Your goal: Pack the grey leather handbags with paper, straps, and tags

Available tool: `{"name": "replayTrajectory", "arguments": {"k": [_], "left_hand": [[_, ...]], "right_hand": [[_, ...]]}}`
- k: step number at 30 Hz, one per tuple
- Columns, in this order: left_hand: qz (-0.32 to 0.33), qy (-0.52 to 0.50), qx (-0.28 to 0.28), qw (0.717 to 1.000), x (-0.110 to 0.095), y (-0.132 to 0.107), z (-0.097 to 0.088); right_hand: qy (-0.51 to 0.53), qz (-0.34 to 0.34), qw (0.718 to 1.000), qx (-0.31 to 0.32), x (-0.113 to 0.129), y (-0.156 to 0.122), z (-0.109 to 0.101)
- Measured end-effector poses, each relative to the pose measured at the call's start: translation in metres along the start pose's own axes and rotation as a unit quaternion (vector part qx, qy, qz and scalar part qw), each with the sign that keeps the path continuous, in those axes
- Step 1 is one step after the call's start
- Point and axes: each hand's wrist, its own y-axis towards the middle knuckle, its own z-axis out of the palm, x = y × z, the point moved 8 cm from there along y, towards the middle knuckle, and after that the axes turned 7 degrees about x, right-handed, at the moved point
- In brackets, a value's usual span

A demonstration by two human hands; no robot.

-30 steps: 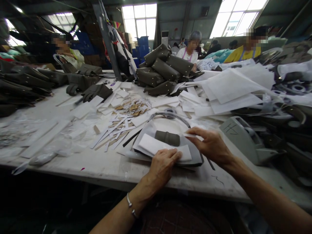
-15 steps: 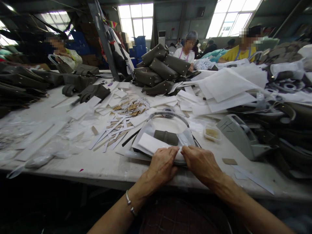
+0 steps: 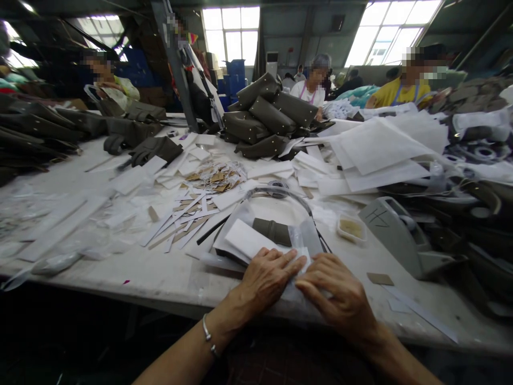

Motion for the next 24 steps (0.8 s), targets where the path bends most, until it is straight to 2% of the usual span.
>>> {"name": "replayTrajectory", "arguments": {"k": [3, 6, 8, 11, 14, 19, 24], "left_hand": [[0.007, -0.005, 0.016, 1.0, 0.0, 0.0, 0.0], [0.0, -0.009, 0.01, 1.0, 0.002, 0.0, -0.001], [-0.006, -0.018, 0.002, 1.0, 0.004, 0.0, -0.001], [-0.021, -0.032, -0.008, 0.999, 0.006, 0.0, 0.002], [-0.036, -0.046, -0.008, 0.998, 0.007, 0.001, 0.006], [-0.051, -0.044, -0.022, 0.997, 0.008, 0.0, 0.007], [-0.048, -0.037, -0.035, 0.998, 0.006, 0.0, 0.01]], "right_hand": [[-0.059, 0.098, 0.992, 0.043, -0.043, 0.046, -0.001], [-0.139, 0.201, 0.948, 0.204, -0.098, 0.08, 0.033], [-0.151, 0.235, 0.922, 0.267, -0.126, 0.088, 0.055], [-0.156, 0.262, 0.907, 0.29, -0.151, 0.083, 0.071], [-0.165, 0.275, 0.9, 0.297, -0.161, 0.071, 0.07], [-0.179, 0.278, 0.891, 0.312, -0.162, 0.064, 0.06], [-0.19, 0.238, 0.897, 0.32, -0.152, 0.068, 0.055]]}}
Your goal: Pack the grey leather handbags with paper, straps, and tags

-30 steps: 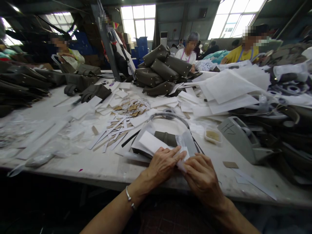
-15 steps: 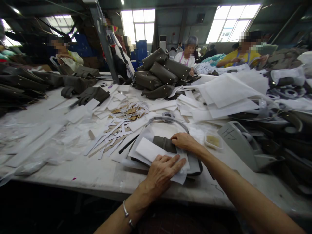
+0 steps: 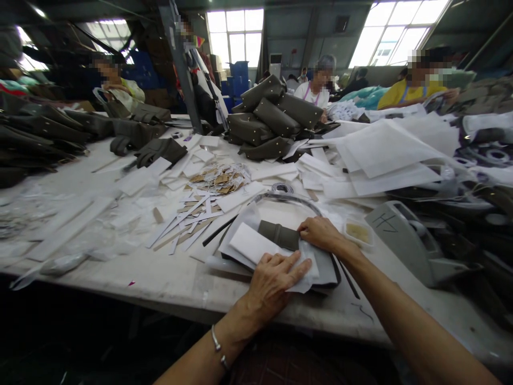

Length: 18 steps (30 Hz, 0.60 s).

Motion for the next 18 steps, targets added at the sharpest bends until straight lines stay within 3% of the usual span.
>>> {"name": "replayTrajectory", "arguments": {"k": [5, 8, 12, 15, 18], "left_hand": [[0.015, 0.016, 0.003, 1.0, -0.002, -0.001, 0.001], [0.029, 0.014, 0.002, 0.999, -0.004, -0.003, 0.0], [0.039, -0.011, 0.0, 0.999, -0.005, -0.007, -0.002], [0.049, -0.06, -0.01, 0.997, -0.004, -0.009, -0.008], [0.078, -0.128, -0.007, 0.989, -0.004, -0.01, -0.016]], "right_hand": [[-0.017, -0.07, 0.996, -0.043, 0.023, -0.037, -0.002], [-0.01, -0.145, 0.982, -0.117, 0.043, -0.082, -0.001], [0.051, -0.168, 0.958, -0.228, 0.048, -0.135, 0.002], [0.086, -0.173, 0.936, -0.293, 0.044, -0.152, 0.008], [0.112, -0.182, 0.923, -0.321, 0.039, -0.151, 0.013]]}}
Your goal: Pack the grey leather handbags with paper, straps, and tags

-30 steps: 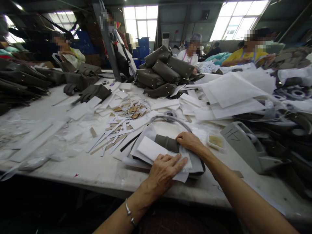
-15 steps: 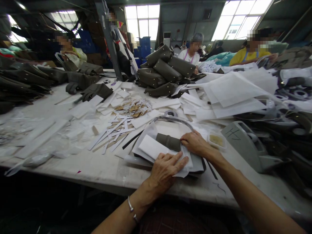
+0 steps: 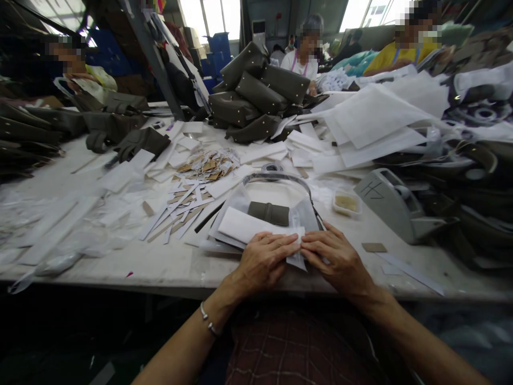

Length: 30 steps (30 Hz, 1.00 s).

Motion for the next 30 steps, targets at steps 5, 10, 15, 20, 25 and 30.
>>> {"name": "replayTrajectory", "arguments": {"k": [5, 10, 15, 20, 25, 30], "left_hand": [[0.011, -0.053, 0.034, 0.998, 0.0, -0.001, -0.004], [0.019, -0.046, 0.039, 0.998, 0.0, -0.003, 0.0], [0.02, -0.009, 0.022, 1.0, -0.001, -0.002, 0.001], [0.011, 0.06, -0.006, 0.998, -0.006, -0.001, 0.007], [-0.008, 0.11, -0.042, 0.993, -0.007, -0.001, 0.017], [-0.023, 0.15, -0.087, 0.985, -0.007, 0.004, 0.018]], "right_hand": [[0.018, -0.036, 0.998, -0.048, 0.006, -0.009, -0.014], [0.011, -0.145, 0.989, -0.027, 0.04, -0.049, -0.019], [-0.064, -0.099, 0.992, 0.04, 0.034, -0.067, 0.029], [-0.031, -0.092, 0.995, -0.013, 0.033, -0.06, 0.038], [0.047, -0.092, 0.994, -0.039, 0.041, -0.057, 0.022], [0.135, -0.081, 0.987, 0.017, 0.048, -0.078, 0.026]]}}
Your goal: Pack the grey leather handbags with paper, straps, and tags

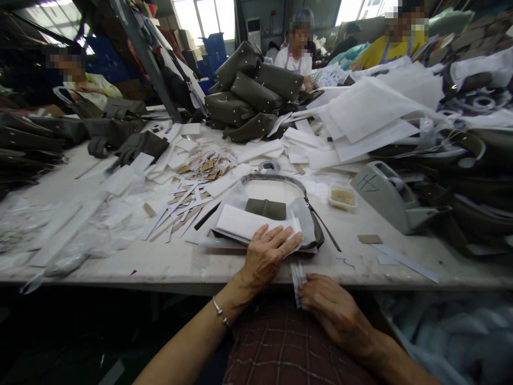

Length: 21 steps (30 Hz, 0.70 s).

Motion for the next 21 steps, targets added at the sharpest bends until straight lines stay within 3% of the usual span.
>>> {"name": "replayTrajectory", "arguments": {"k": [4, 8, 13, 16, 21], "left_hand": [[-0.007, 0.031, -0.02, 0.999, -0.006, 0.002, 0.0], [-0.012, 0.059, -0.034, 0.998, -0.013, 0.001, 0.002], [0.015, 0.073, -0.05, 0.996, -0.019, -0.007, 0.005], [0.048, 0.066, -0.021, 0.996, -0.024, -0.013, 0.007], [0.027, 0.028, -0.01, 0.999, -0.028, -0.013, 0.001]], "right_hand": [[0.036, 0.037, 0.999, -0.001, 0.01, -0.015, -0.006], [0.041, 0.041, 0.998, -0.001, 0.024, -0.008, -0.019], [0.012, 0.05, 0.996, -0.068, 0.028, 0.023, -0.043], [0.018, 0.056, 0.991, -0.122, 0.024, 0.045, -0.058], [0.056, 0.115, 0.983, -0.135, 0.013, 0.099, -0.093]]}}
